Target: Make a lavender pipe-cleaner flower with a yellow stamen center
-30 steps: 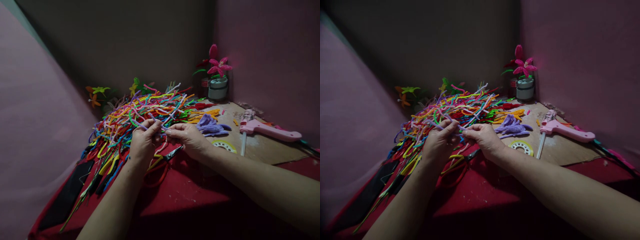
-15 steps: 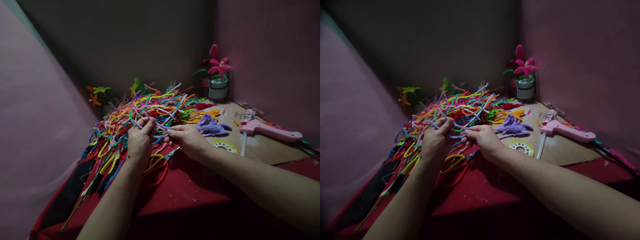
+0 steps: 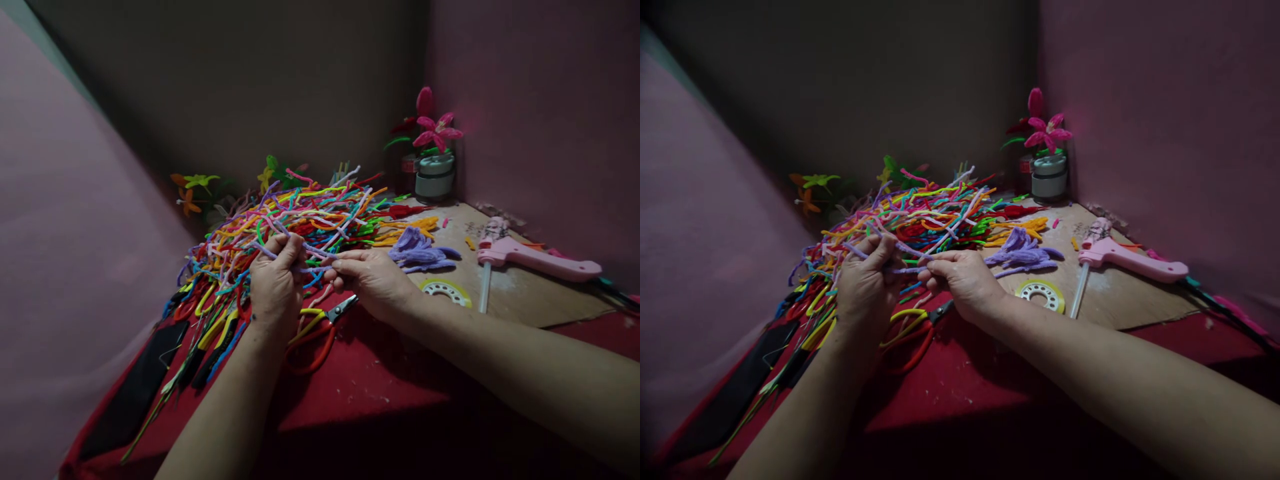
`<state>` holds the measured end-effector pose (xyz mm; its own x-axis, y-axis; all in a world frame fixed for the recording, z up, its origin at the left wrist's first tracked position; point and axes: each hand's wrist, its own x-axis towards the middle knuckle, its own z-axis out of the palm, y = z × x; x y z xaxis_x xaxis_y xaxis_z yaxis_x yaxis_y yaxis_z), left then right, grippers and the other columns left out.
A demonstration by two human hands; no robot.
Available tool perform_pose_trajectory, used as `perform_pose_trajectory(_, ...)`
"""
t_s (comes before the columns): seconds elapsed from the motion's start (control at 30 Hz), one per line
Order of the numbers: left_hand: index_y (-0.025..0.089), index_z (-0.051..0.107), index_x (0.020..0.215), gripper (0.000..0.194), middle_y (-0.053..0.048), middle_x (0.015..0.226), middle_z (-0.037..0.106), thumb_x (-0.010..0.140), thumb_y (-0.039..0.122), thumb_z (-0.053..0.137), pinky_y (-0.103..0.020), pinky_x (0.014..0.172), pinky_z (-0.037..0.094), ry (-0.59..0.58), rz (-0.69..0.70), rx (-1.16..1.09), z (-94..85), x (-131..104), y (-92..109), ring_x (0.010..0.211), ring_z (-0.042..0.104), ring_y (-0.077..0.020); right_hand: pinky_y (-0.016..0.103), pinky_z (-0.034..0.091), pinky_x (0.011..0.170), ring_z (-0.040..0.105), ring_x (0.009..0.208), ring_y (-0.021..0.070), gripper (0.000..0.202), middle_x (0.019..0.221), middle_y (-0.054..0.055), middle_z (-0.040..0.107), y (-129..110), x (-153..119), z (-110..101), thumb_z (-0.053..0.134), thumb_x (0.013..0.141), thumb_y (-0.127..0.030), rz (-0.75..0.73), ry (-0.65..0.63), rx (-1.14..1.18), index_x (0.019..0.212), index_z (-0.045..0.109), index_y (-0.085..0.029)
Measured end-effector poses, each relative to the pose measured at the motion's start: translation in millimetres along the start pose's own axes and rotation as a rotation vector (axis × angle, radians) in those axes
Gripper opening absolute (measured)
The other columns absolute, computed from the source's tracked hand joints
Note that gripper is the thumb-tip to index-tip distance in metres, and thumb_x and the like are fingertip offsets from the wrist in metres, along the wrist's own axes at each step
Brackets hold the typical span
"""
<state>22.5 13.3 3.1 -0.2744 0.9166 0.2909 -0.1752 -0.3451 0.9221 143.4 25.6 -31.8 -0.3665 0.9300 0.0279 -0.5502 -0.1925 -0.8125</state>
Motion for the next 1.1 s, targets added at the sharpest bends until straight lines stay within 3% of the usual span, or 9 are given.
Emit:
perform_pose_trajectory(0.2,0.017,0.054,0.069,0.019,0.007,0.052,0.047,0.064,0.026,0.07,-0.015,0.036,0.029,-0.03,-0.062,-0.098,-0.6,1,-2,0.037,0.035,-0.0018,0.022,0.04,0.049,0.05,0.046,0.0068,0.009,0.059,0.004,0.063,-2,0,0,0.062,0.063,-0.014,-0.013,0.018,0.072,0.07,0.065,-0.009)
perform_pose_trajectory(0.3,0.018,0.057,0.08,0.025,0.005,0.062,0.055,0.063,0.029,0.071,-0.015,0.041,0.034,-0.145,-0.197,-0.114,-1.8,0,-4,0.044,0.045,-0.003,0.023,0.042,0.052,0.05,0.048,0.0071,0.008,0.061,0.004,0.063,-4,2,-1,0.062,0.062,-0.013,-0.01,0.017,0.124,0.069,0.064,-0.01)
perform_pose_trajectory(0.43,0.016,0.06,0.086,0.026,0.0,0.071,0.061,0.063,0.021,0.071,-0.016,0.048,0.039,-0.3,-0.311,-0.004,-2.8,-3,-9,0.055,0.055,-0.0064,0.025,0.043,0.056,0.049,0.05,0.008,0.007,0.059,0.002,0.061,-4,4,-4,0.061,0.06,-0.014,-0.016,0.013,0.141,0.066,0.064,-0.012)
perform_pose_trajectory(0.63,0.013,0.062,0.072,0.016,0.004,0.052,0.054,0.063,0.024,0.071,-0.016,0.044,0.038,-0.2,-0.156,0.135,-3.6,-4,-16,0.043,0.048,-0.0043,0.022,0.038,0.052,0.048,0.049,0.0074,0.01,0.051,-0.001,0.056,-4,0,-3,0.054,0.062,-0.014,-0.112,0.012,-0.188,0.056,0.062,-0.012)
perform_pose_trajectory(0.77,0.013,0.063,0.075,0.018,0.002,0.058,0.058,0.063,0.024,0.071,-0.018,0.047,0.044,-0.197,-0.154,0.181,-2.7,-3,-14,0.048,0.054,-0.0076,0.022,0.034,0.05,0.045,0.046,0.0072,0.019,0.046,-0.001,0.054,-6,-2,-2,0.051,0.065,-0.013,-0.144,-0.025,-0.388,0.048,0.058,-0.012)
perform_pose_trajectory(0.9,0.011,0.061,0.071,0.017,-0.001,0.061,0.061,0.064,0.024,0.07,-0.017,0.046,0.045,-0.254,-0.203,0.162,-5.2,0,-9,0.047,0.054,-0.0072,0.023,0.037,0.052,0.049,0.048,0.0087,0.013,0.055,0.004,0.06,-5,2,-5,0.052,0.066,-0.012,0.015,-0.093,-0.178,0.059,0.063,-0.009)
perform_pose_trajectory(1.1,0.012,0.061,0.074,0.016,0.0,0.063,0.061,0.064,0.02,0.07,-0.016,0.054,0.049,-0.239,-0.29,0.094,-9.8,4,-6,0.055,0.059,-0.0078,0.022,0.04,0.051,0.052,0.047,0.0088,0.014,0.058,0.005,0.061,-3,5,-8,0.052,0.076,-0.014,0.182,-0.155,0.1,0.071,0.063,-0.007)
